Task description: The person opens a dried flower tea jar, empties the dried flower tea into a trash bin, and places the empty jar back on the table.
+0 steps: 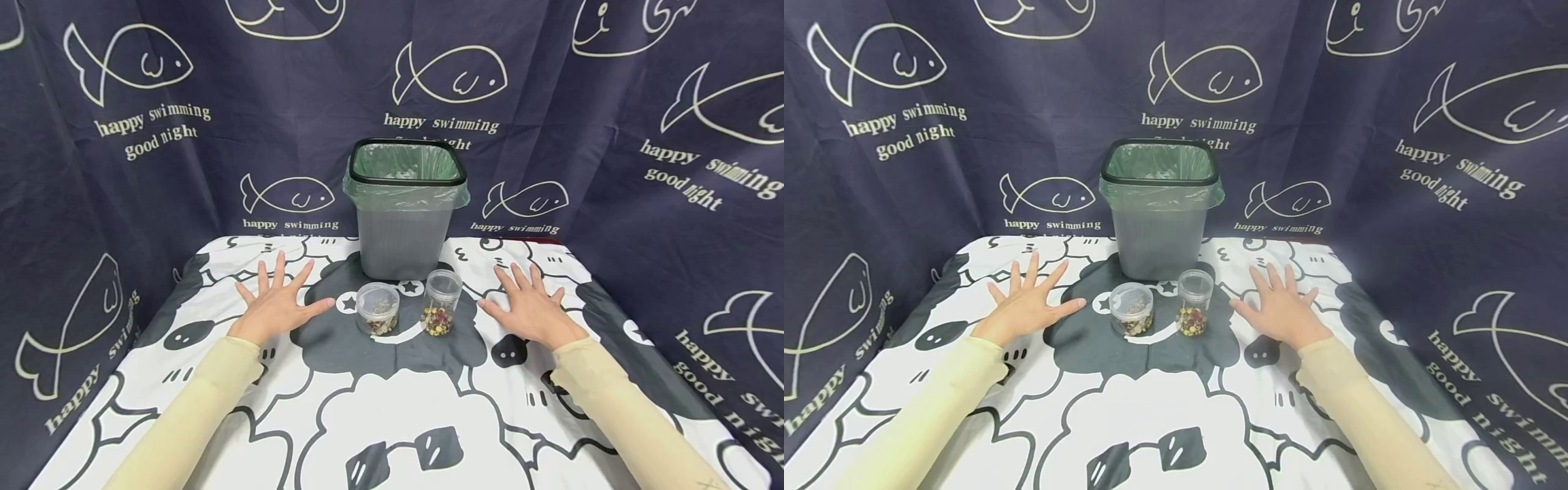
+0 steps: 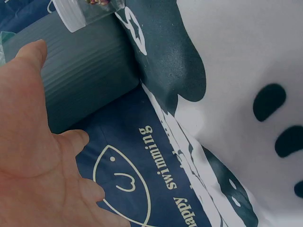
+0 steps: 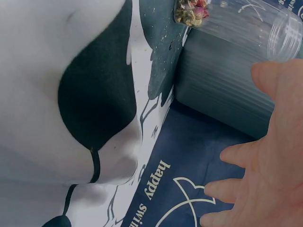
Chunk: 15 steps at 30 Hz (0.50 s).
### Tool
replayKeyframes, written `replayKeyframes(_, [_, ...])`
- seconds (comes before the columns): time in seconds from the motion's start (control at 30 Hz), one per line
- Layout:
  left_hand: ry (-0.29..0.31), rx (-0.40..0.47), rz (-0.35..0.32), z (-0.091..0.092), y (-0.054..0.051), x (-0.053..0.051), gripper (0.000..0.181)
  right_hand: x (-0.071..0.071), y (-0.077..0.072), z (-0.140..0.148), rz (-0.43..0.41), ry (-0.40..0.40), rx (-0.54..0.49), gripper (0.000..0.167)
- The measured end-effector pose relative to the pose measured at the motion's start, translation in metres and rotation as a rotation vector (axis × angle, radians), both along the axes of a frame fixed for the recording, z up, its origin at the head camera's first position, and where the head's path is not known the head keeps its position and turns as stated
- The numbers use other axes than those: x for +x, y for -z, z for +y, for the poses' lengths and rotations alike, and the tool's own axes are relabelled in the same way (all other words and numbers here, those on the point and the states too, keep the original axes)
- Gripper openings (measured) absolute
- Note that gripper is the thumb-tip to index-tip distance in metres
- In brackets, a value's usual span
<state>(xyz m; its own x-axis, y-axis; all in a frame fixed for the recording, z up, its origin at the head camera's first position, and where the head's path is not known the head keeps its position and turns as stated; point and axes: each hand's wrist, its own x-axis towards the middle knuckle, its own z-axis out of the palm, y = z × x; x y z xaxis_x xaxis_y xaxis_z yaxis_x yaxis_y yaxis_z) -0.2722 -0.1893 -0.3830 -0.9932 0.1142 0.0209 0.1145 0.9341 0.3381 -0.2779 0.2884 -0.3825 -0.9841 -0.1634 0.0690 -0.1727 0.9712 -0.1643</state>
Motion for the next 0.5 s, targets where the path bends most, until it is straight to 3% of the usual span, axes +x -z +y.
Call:
replayKeyframes(0.3, [0.015,0.020,0.029,0.004,-0.002,0.002,0.104,0.000,-0.001,-0.003,0.020,-0.015,-0.030,0.098])
replayKeyframes(0.5, [0.070,0.064,0.046,0.022,-0.010,0.006,0.107,0.000,-0.016,-0.013,0.027,-0.049,-0.073,0.094])
